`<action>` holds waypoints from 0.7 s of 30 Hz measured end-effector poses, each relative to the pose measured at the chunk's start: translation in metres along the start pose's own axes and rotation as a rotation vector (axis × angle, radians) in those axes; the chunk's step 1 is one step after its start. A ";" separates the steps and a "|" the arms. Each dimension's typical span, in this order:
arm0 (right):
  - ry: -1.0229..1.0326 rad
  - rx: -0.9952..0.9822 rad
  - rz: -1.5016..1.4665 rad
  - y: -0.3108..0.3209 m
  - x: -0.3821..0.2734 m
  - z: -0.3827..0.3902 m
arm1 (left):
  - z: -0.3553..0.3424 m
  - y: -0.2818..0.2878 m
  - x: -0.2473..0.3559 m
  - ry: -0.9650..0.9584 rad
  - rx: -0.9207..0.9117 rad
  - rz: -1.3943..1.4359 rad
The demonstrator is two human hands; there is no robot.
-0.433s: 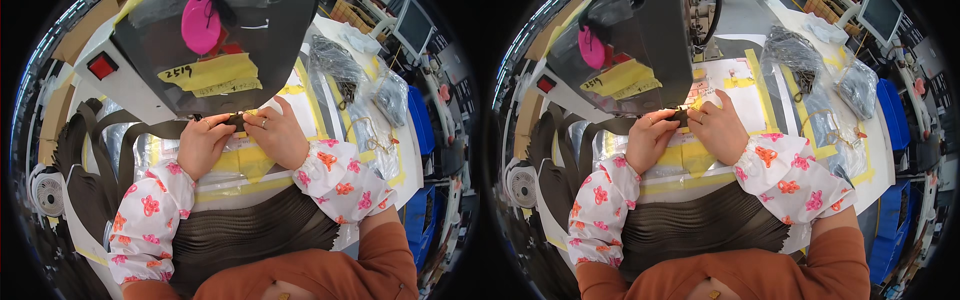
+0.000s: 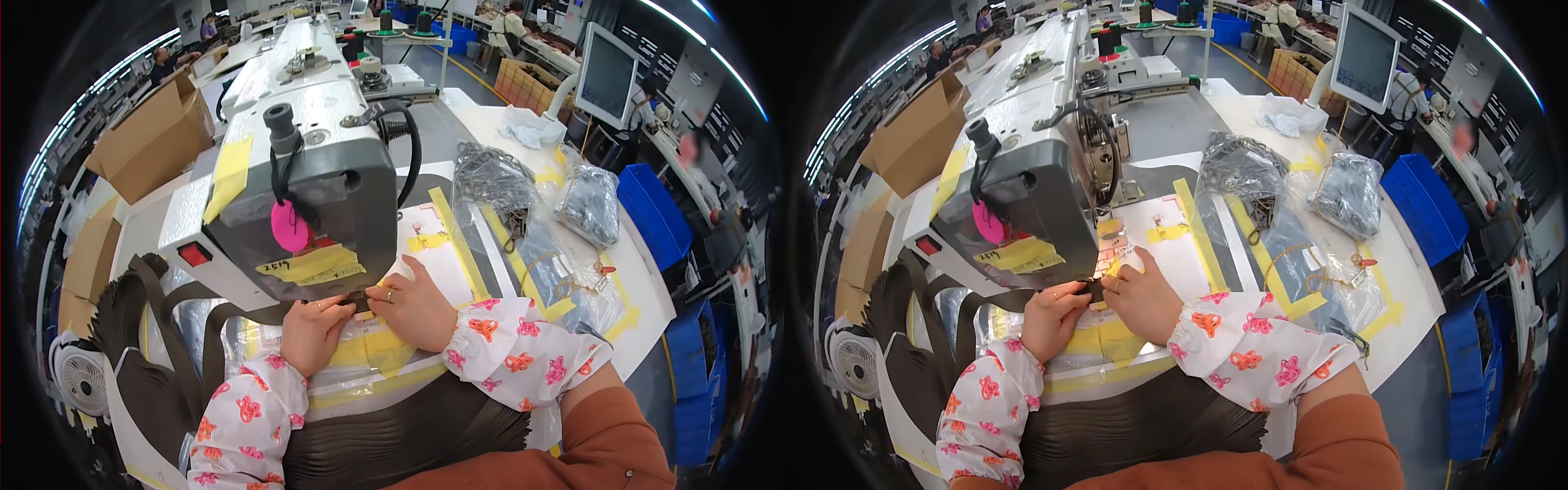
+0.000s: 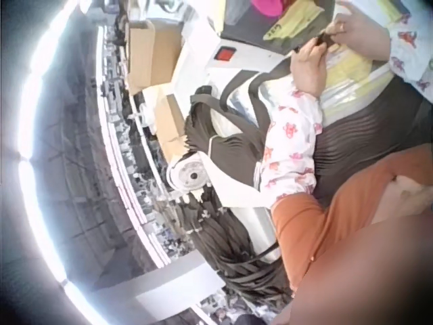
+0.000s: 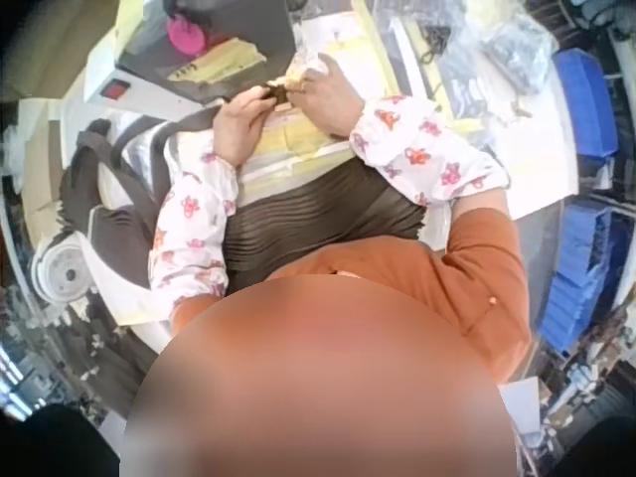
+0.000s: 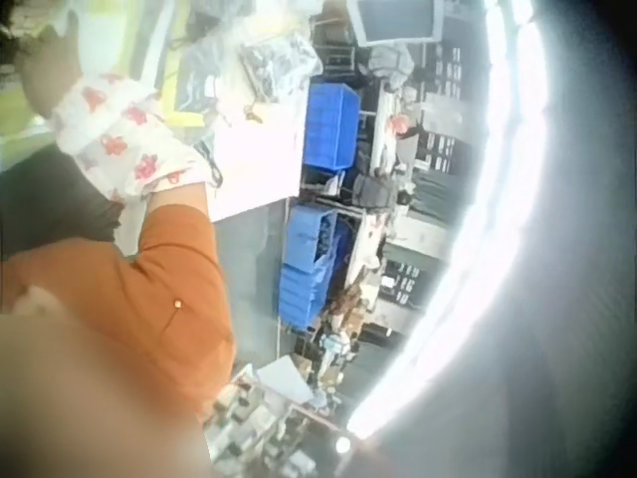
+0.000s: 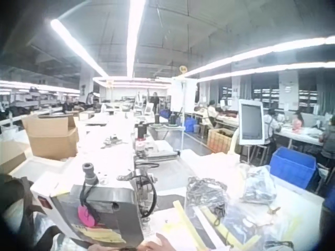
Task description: The recorder is using an industrial sewing machine to assemble textile straps.
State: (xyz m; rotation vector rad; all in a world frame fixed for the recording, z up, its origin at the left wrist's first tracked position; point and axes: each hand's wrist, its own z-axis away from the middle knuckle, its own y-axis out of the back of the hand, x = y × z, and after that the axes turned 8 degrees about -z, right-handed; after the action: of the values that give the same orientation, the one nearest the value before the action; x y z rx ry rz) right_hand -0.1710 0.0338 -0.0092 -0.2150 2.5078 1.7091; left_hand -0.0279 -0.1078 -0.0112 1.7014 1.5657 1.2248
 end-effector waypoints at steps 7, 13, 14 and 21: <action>-0.035 -0.019 0.039 -0.003 0.007 -0.007 | -0.001 -0.008 -0.015 0.020 -0.011 0.003; -0.039 -0.019 0.064 0.002 0.009 -0.018 | -0.003 -0.014 -0.029 0.018 0.002 -0.117; -0.044 -0.033 0.061 0.002 0.009 -0.018 | -0.002 -0.015 -0.031 -0.001 0.027 -0.105; -0.058 -0.017 0.086 -0.007 0.013 -0.016 | 0.000 -0.023 -0.038 0.020 -0.045 -0.185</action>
State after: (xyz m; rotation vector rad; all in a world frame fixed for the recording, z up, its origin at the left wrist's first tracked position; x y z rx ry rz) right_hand -0.1822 0.0156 -0.0121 -0.0587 2.4969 1.7416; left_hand -0.0364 -0.1401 -0.0410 1.4842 1.6544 1.1768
